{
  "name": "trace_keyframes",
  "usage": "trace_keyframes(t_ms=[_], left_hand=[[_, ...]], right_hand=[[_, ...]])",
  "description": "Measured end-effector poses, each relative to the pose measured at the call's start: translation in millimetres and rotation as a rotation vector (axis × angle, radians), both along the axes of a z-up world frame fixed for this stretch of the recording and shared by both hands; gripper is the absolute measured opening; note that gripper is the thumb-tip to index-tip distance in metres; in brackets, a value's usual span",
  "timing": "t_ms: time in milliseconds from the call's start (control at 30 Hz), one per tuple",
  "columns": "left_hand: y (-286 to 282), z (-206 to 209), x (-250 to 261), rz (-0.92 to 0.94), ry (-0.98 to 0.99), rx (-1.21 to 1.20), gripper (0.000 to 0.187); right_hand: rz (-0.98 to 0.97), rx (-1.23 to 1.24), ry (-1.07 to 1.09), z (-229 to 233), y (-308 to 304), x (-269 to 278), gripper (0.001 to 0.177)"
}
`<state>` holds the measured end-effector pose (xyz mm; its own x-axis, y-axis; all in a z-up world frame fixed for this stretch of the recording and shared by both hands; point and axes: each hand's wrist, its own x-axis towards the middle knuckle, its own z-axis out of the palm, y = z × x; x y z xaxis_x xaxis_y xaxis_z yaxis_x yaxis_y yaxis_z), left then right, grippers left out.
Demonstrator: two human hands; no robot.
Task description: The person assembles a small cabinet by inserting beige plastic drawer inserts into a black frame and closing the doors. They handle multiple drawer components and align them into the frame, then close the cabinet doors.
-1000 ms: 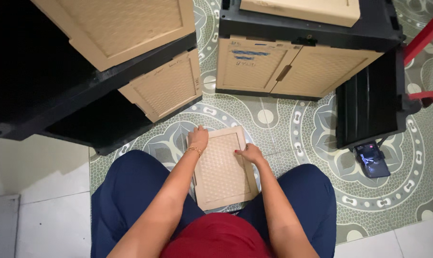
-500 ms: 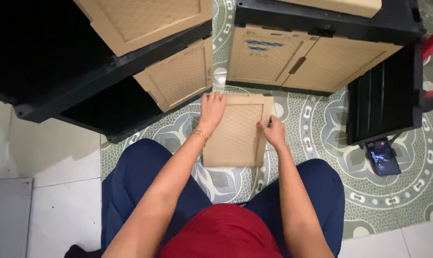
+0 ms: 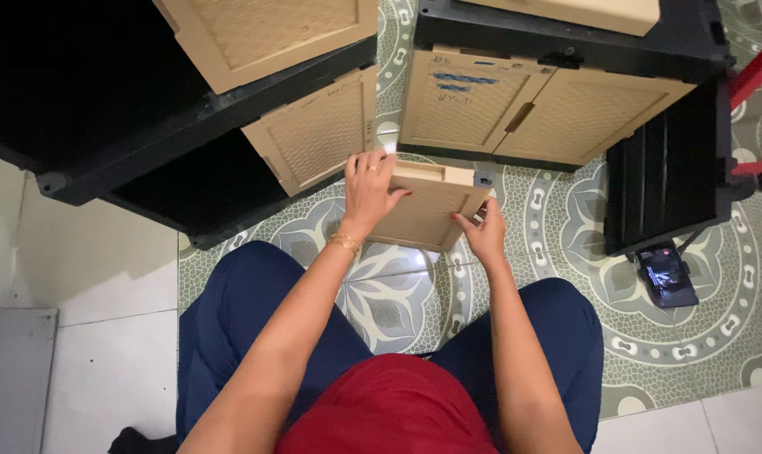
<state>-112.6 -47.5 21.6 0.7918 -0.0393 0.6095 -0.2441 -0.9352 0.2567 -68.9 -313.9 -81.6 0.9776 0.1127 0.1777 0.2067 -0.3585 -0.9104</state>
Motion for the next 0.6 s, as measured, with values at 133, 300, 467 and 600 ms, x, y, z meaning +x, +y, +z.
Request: trace_keyframes(t_ms=[133, 300, 467, 600], left_hand=[[3.5, -10.9, -9.7, -0.002, -0.11, 0.058, 0.075], [-3.2, -24.4, -9.0, 0.05, -0.203, 0.024, 0.071], [-3.9, -28.5, -2.7, 0.082, -0.218, 0.047, 0.071], [-4.3, -28.6, 0.3, 0.102, -0.227, 0.059, 0.072]], right_hand=[[0.043, 0.001, 0.062, 9.6, -3.7, -6.1, 0.05], [-0.003, -0.119, 0.012, 14.7, -2.5, -12.3, 0.053], [0.013, -0.09, 0.041, 15.3, -3.7, -8.9, 0.051], [0.042, -0.089, 0.076, 16.2, -4.8, -0.7, 0.051]])
